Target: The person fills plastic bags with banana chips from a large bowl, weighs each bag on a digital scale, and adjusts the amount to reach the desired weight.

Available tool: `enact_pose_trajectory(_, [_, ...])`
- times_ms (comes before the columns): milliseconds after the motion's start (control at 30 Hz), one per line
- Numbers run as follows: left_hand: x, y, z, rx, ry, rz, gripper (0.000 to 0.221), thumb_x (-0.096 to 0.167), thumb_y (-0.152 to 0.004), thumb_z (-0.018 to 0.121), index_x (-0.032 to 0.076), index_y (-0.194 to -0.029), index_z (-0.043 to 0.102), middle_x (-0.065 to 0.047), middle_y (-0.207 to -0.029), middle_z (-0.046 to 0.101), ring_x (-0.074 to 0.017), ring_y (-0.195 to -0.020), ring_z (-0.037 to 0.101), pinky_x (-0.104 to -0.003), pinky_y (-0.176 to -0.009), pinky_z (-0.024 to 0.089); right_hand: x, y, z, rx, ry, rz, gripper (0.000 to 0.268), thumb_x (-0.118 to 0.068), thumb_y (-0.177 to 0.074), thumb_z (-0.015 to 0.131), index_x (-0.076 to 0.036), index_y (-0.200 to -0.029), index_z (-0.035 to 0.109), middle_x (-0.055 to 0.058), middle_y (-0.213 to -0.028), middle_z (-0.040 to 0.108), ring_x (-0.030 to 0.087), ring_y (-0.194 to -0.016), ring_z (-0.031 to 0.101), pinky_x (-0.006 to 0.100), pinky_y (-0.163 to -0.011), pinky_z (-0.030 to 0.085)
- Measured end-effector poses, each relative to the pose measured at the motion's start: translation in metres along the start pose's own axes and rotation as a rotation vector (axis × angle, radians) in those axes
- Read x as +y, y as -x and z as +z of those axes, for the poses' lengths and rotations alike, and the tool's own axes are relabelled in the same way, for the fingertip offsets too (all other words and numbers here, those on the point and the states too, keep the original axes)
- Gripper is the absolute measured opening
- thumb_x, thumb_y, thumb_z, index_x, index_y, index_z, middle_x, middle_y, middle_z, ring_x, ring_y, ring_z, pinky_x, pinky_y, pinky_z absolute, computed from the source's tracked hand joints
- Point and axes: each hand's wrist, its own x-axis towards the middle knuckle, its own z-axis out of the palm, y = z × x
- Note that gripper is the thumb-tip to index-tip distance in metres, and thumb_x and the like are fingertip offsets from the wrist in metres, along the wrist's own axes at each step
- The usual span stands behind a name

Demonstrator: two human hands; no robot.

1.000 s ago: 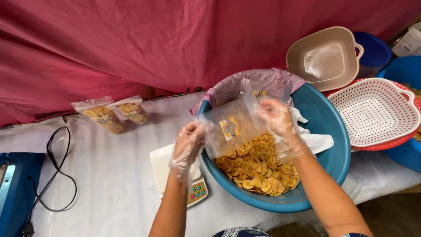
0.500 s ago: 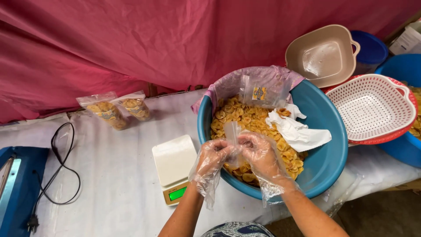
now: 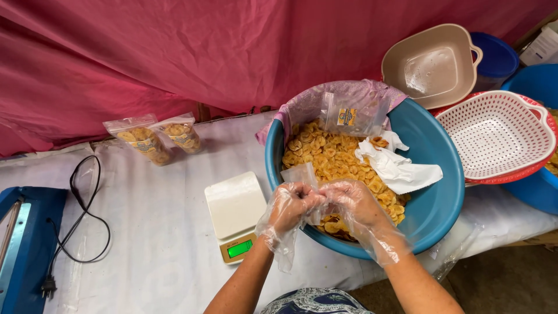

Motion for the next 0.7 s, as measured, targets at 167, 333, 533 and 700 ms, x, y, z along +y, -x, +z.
enact_pose_trajectory(167, [0.025, 0.008, 0.005, 0.037, -0.237, -0.128, 0.03, 0.026, -0.076, 0.089, 0.002, -0.074, 0.071, -0.003, -0.062, 0.065, -0.0091, -0.056, 0.054, -0.028, -0.05, 0.046, 0.006, 0.001, -0.005, 0.019, -0.138, 0.055, 0.017, -0.004, -0.093, 0.062, 0.009, -0.099, 0.071, 0.014, -0.091, 0.074, 0.02, -0.082, 0.071, 0.033, -0.075, 0.057])
enact_pose_trajectory(333, [0.023, 0.008, -0.001, -0.031, -0.221, -0.11, 0.026, 0.027, -0.081, 0.083, 0.003, -0.086, 0.076, -0.004, -0.068, 0.072, -0.0086, -0.06, 0.066, -0.025, -0.055, 0.054, 0.014, -0.002, -0.008, -0.023, -0.152, 0.028, 0.01, -0.003, -0.097, 0.065, 0.007, -0.099, 0.067, 0.012, -0.091, 0.071, 0.021, -0.082, 0.069, 0.034, -0.074, 0.057])
enact_pose_trajectory(533, [0.006, 0.006, -0.011, -0.087, 0.133, -0.121, 0.022, 0.018, -0.09, 0.073, -0.003, -0.095, 0.076, -0.007, -0.075, 0.073, -0.0101, -0.062, 0.065, -0.024, -0.053, 0.054, 0.0, 0.001, 0.004, 0.012, -0.024, 0.124, 0.016, -0.004, -0.091, 0.063, 0.008, -0.099, 0.071, 0.016, -0.089, 0.076, 0.025, -0.079, 0.073, 0.036, -0.076, 0.06])
enact_pose_trajectory(700, [0.001, 0.005, -0.013, -0.084, 0.143, -0.154, 0.02, 0.015, -0.093, 0.072, -0.004, -0.093, 0.076, -0.007, -0.076, 0.073, -0.0099, -0.062, 0.065, -0.024, -0.055, 0.054, -0.003, 0.002, 0.009, -0.023, 0.041, 0.081, 0.018, -0.004, -0.092, 0.065, 0.01, -0.1, 0.072, 0.018, -0.091, 0.075, 0.024, -0.081, 0.072, 0.036, -0.077, 0.058])
